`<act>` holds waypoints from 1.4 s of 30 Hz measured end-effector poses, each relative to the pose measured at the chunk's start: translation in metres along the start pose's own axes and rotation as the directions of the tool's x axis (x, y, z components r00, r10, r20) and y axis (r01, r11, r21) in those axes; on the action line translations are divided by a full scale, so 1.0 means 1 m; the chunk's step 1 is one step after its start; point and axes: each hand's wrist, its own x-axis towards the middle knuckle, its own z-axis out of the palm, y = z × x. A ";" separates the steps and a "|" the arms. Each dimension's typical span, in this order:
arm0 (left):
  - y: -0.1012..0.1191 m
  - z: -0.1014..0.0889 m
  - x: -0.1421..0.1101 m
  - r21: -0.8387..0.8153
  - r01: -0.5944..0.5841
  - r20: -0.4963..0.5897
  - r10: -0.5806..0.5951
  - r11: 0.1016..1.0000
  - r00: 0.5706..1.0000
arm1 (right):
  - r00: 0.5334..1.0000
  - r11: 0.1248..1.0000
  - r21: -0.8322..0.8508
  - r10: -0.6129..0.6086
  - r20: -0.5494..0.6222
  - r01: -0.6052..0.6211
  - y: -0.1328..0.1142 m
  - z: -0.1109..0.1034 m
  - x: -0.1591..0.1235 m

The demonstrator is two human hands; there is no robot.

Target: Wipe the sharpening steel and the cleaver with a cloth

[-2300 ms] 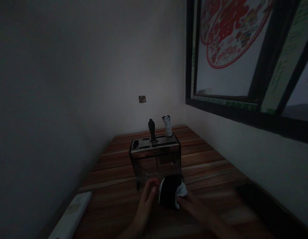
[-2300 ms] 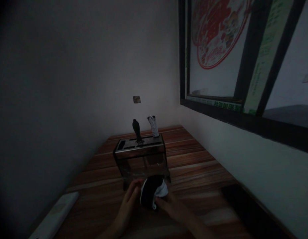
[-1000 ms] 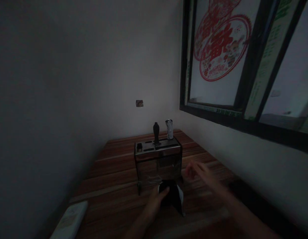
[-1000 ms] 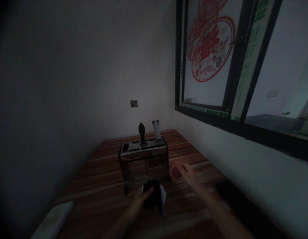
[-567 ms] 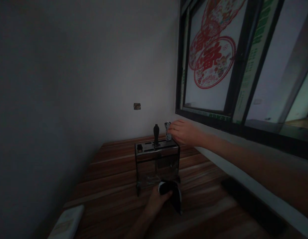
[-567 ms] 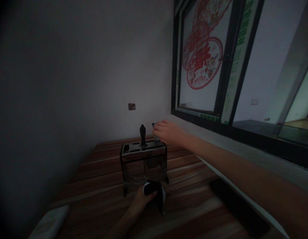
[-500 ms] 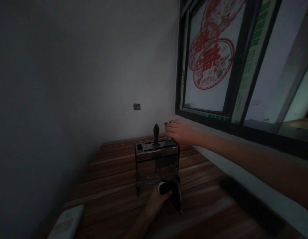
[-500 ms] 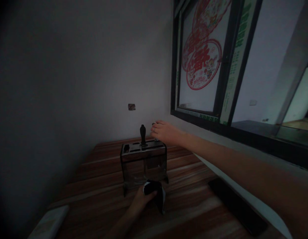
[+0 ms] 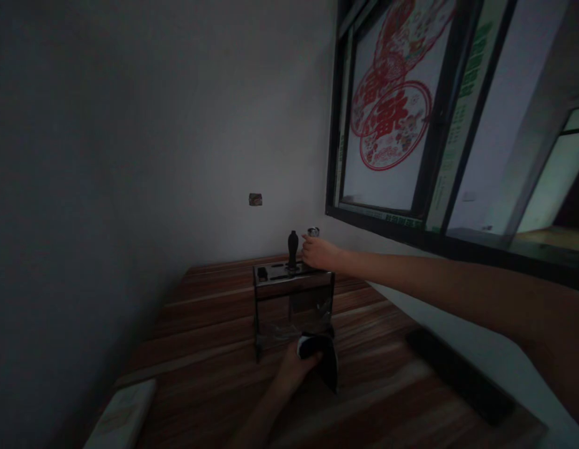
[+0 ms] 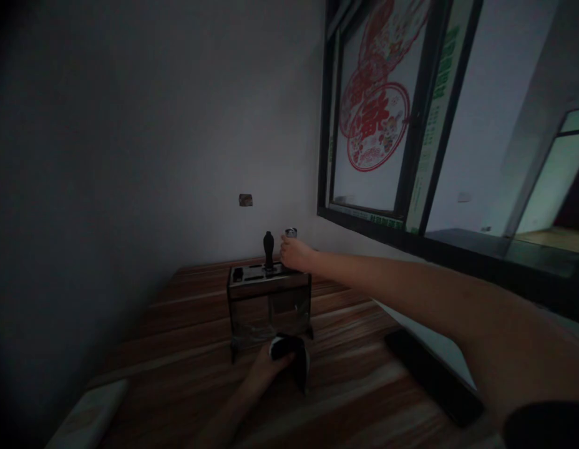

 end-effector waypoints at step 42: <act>0.008 0.002 -0.009 0.075 -0.027 0.112 0.019 0.997 0.994 | 0.989 0.982 0.144 0.104 0.107 -0.119 0.112 -0.017 0.003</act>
